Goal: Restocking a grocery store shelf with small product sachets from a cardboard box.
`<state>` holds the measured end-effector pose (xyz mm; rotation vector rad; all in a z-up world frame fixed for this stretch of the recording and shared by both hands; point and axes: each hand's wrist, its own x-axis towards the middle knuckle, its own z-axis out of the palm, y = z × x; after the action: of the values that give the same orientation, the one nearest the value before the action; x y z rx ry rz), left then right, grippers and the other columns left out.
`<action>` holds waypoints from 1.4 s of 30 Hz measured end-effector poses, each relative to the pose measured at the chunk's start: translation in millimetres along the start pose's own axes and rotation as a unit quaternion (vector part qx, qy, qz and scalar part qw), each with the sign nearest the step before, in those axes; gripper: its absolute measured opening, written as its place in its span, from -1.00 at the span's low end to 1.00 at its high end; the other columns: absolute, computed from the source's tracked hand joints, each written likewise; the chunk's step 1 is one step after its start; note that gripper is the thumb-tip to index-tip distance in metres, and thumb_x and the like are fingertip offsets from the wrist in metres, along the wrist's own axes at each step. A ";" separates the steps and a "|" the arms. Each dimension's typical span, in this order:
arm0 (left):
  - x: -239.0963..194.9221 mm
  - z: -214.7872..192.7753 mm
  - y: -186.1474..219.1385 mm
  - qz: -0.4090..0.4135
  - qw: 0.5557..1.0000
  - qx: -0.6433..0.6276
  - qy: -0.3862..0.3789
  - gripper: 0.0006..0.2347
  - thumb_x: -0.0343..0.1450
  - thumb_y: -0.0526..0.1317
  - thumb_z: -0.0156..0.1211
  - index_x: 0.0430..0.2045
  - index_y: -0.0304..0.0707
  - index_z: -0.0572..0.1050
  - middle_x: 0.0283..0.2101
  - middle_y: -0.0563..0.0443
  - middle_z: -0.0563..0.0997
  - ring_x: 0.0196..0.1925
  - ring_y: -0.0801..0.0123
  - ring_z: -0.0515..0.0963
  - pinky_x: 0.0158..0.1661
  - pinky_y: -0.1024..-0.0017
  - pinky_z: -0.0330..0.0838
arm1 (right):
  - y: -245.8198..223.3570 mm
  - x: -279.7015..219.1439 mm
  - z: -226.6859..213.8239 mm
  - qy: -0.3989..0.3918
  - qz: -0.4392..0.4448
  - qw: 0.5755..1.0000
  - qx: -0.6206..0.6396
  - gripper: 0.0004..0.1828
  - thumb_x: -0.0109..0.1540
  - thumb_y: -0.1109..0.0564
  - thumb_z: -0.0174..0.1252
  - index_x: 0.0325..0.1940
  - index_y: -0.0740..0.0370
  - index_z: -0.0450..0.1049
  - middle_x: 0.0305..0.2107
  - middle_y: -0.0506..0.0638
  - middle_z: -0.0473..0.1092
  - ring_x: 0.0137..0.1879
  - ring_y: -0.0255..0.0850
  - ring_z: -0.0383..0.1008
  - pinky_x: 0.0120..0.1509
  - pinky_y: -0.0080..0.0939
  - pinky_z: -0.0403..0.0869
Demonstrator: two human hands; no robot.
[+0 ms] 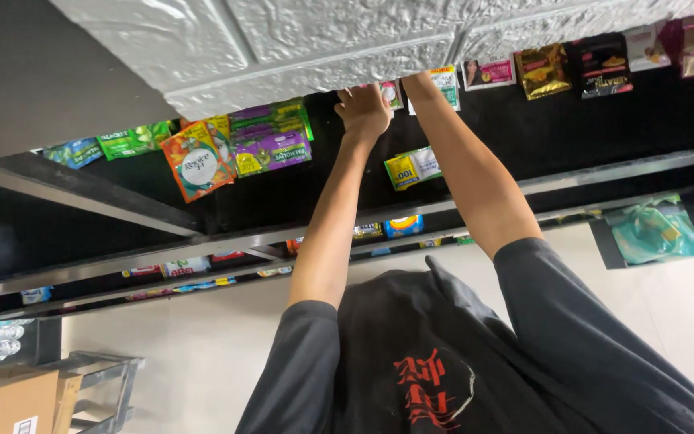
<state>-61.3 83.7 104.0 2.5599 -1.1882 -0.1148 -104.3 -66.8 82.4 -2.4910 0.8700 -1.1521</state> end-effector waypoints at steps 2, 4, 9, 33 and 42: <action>-3.8 -9.8 7.4 -0.017 0.999 0.002 -0.048 -0.63 0.43 0.07 0.13 0.06 -0.03 0.48 0.27 -0.15 0.39 0.36 -0.17 0.26 0.19 -0.22 0.24 | 12.8 -4.4 6.2 0.001 -0.003 1.000 0.012 -0.56 0.37 -0.11 0.13 0.26 0.12 0.46 0.18 0.12 0.42 0.32 0.07 0.36 0.39 0.13 0.32; -4.0 -9.4 8.2 -0.008 0.999 0.000 -0.041 -0.64 0.44 0.06 0.13 0.06 -0.03 0.49 0.26 -0.18 0.39 0.34 -0.19 0.28 0.18 -0.23 0.24 | 18.9 -6.7 10.6 0.002 -0.008 1.000 0.025 -0.57 0.37 -0.10 0.15 0.25 0.12 0.48 0.17 0.11 0.44 0.31 0.07 0.38 0.37 0.13 0.34; 3.5 2.6 5.7 -0.015 0.996 0.037 -0.085 -0.60 0.50 0.11 0.05 0.13 -0.03 0.48 0.35 -0.16 0.36 0.41 -0.17 0.28 0.24 -0.18 0.23 | 36.8 -27.5 45.5 -0.002 -0.010 0.998 0.056 -0.61 0.36 -0.07 0.18 0.21 0.12 0.52 0.14 0.11 0.47 0.29 0.07 0.41 0.35 0.12 0.37; -8.0 -58.1 -245.8 -0.088 0.934 0.079 0.336 -0.50 0.18 -0.13 0.25 -0.05 -0.41 0.36 0.12 -0.56 0.47 0.12 -0.39 0.47 -0.09 -0.31 0.41 | -71.3 25.7 204.9 -0.106 -0.149 0.970 -0.159 -0.67 0.44 0.01 -0.04 0.15 0.19 0.49 0.06 0.15 0.45 0.19 0.11 0.40 0.18 0.17 0.37; -10.5 -36.1 -288.1 0.050 0.910 0.066 0.406 -0.36 0.29 -0.03 0.37 0.07 -0.65 0.31 0.01 -0.69 0.43 0.09 -0.62 0.41 0.12 -0.33 0.28 | -70.3 64.5 249.6 0.133 -0.024 0.991 -0.025 -0.57 0.40 -0.04 -0.03 0.24 0.23 0.44 0.14 0.15 0.43 0.26 0.07 0.39 0.34 -0.03 0.34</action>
<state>149.7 274.9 46.5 2.2268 -0.9818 0.9835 146.6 -54.7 -8.8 -2.4440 0.9198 -1.5229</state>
